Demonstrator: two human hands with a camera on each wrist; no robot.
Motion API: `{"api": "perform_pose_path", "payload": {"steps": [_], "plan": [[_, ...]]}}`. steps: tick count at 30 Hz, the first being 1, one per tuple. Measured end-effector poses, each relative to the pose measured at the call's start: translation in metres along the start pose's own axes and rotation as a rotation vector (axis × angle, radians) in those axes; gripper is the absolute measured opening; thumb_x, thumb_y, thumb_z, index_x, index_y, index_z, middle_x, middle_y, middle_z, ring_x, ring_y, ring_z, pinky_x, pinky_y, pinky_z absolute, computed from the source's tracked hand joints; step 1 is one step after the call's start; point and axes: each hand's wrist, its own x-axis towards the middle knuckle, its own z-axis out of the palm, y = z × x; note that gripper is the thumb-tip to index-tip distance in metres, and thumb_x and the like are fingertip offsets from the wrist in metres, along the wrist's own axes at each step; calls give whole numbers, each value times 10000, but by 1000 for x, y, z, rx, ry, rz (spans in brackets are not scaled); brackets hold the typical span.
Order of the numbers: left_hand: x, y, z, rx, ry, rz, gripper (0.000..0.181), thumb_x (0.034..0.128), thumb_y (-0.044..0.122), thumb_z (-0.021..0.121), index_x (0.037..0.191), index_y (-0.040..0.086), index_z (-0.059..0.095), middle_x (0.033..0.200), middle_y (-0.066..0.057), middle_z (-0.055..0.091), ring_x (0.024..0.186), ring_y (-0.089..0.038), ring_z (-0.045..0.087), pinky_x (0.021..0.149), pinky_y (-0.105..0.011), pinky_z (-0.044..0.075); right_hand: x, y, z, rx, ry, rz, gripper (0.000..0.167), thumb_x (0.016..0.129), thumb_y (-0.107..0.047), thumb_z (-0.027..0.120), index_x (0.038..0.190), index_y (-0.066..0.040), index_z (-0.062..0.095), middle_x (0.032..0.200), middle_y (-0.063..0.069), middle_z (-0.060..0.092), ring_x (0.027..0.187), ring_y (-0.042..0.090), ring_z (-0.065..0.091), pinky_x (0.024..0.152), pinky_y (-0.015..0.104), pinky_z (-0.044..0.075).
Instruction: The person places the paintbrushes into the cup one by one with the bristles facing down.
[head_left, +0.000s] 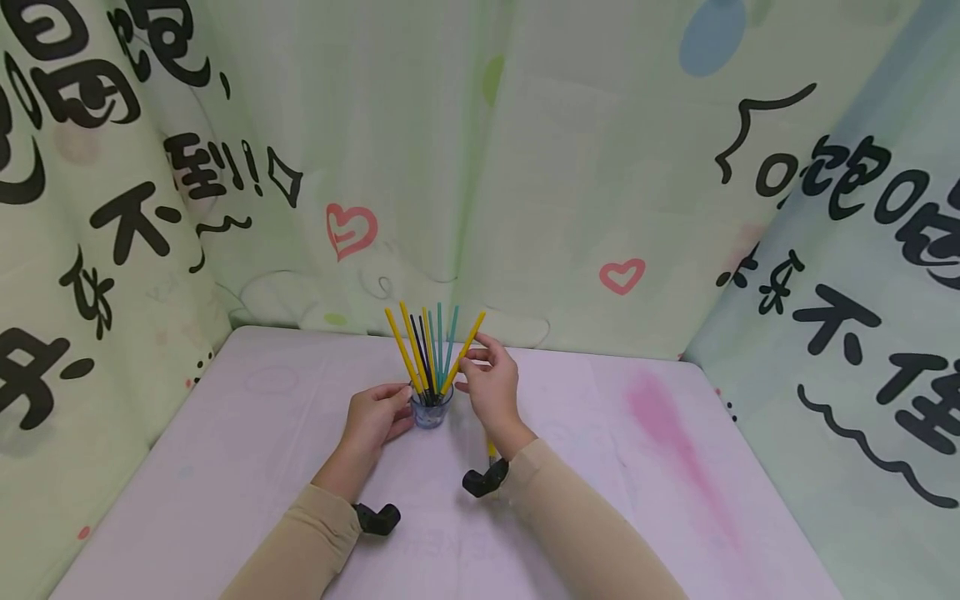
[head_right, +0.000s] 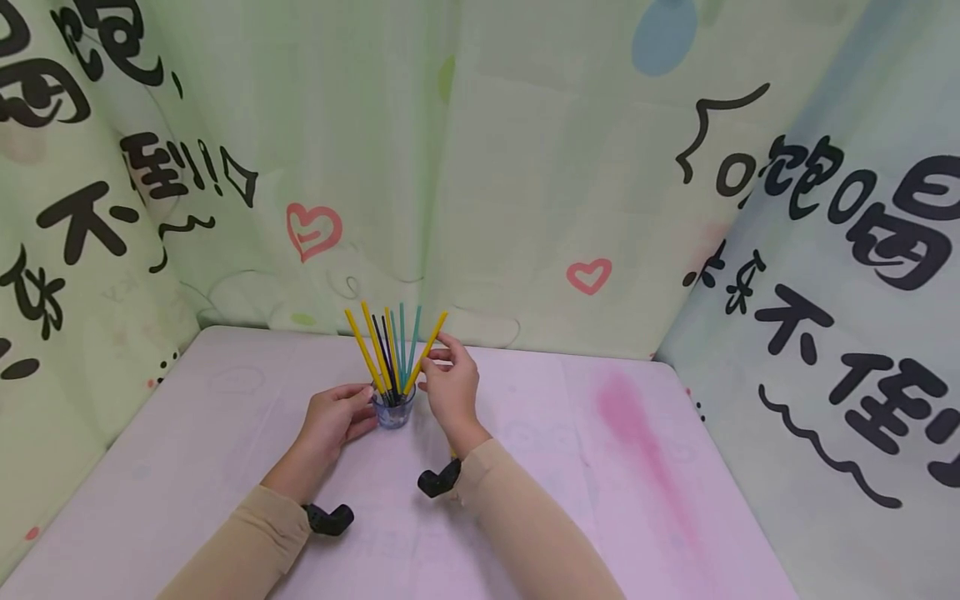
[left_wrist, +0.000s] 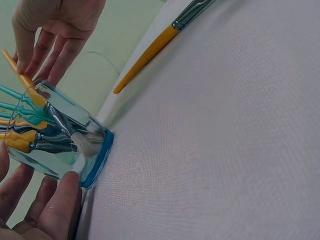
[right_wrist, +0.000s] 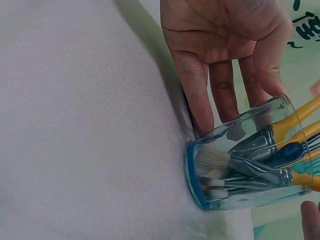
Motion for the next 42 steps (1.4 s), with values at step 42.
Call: {"api": "perform_pose_path", "payload": {"steps": [42], "plan": [[0,0,1,10,-13,-4,307,1058,200,692,1312,33,734,1313,-180,700,1054,-236,705,987,-430,663,1,16,-55,-130,-14,150,541,1013,-8,614,1526,-171,560,1320,256,682,1023,414,758,669,368,699]]}}
